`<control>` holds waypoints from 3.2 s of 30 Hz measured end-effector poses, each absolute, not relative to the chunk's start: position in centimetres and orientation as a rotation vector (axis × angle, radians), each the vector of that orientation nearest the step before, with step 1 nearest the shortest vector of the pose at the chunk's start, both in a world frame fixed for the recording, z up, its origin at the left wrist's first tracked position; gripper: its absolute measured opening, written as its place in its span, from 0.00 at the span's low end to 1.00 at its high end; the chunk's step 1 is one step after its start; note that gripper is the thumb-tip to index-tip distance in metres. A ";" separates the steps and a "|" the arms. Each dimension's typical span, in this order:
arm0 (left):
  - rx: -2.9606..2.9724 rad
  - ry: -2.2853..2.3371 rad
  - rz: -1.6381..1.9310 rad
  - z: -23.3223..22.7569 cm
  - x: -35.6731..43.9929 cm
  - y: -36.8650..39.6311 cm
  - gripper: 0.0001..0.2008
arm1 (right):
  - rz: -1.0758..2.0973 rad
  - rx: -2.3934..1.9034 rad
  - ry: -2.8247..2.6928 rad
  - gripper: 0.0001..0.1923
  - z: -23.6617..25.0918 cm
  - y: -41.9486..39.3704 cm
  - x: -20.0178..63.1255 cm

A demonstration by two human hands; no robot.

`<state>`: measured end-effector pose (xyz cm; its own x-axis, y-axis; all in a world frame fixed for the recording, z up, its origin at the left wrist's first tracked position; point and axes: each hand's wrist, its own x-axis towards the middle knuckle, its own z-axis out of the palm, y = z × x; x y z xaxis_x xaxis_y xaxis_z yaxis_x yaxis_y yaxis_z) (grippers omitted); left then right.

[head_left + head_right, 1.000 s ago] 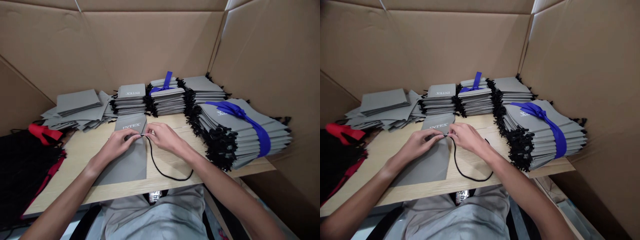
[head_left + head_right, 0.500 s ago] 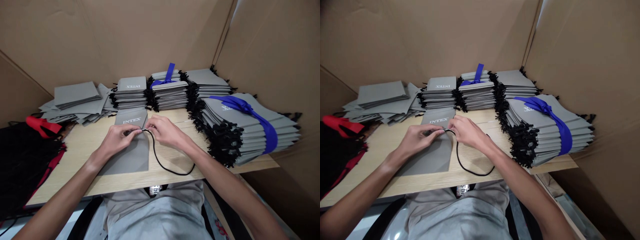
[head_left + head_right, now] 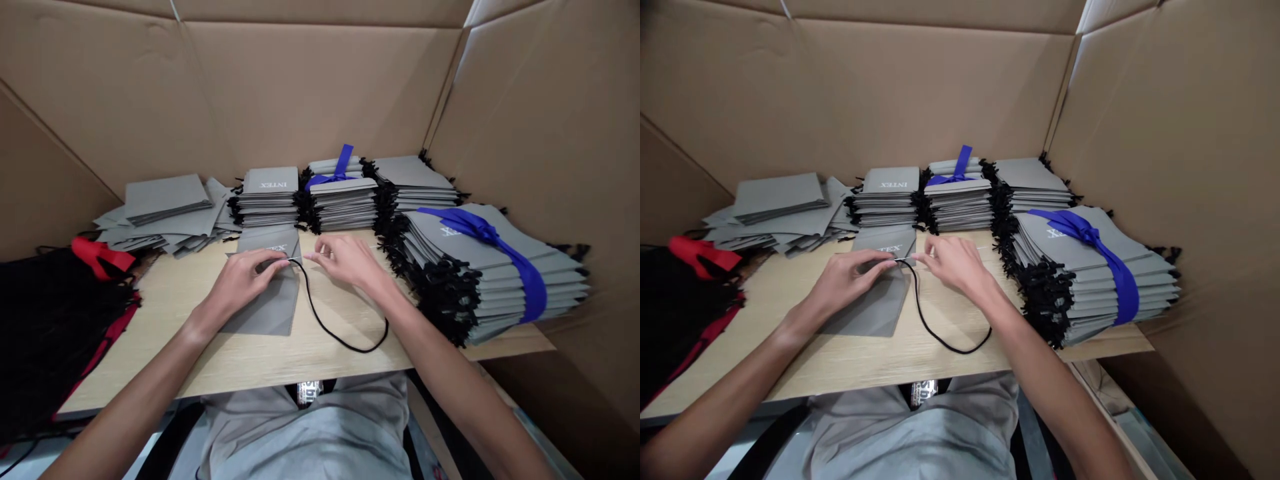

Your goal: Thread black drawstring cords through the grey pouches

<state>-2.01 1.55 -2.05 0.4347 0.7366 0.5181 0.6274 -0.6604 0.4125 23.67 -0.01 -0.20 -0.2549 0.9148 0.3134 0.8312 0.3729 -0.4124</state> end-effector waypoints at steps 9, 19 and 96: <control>2.561 1.276 0.810 -2.1 -2.1 1.2 0.20 | 0.169 -1.165 -2.319 0.12 -0.7 -0.6 22.3; 2.535 1.293 0.724 -1.4 -3.7 1.6 0.21 | 0.207 -1.317 -2.274 0.11 0.0 -0.6 23.5; 0.667 0.774 1.384 -2.3 -4.7 4.1 0.25 | 0.009 -1.350 -1.978 0.14 -6.3 2.2 19.6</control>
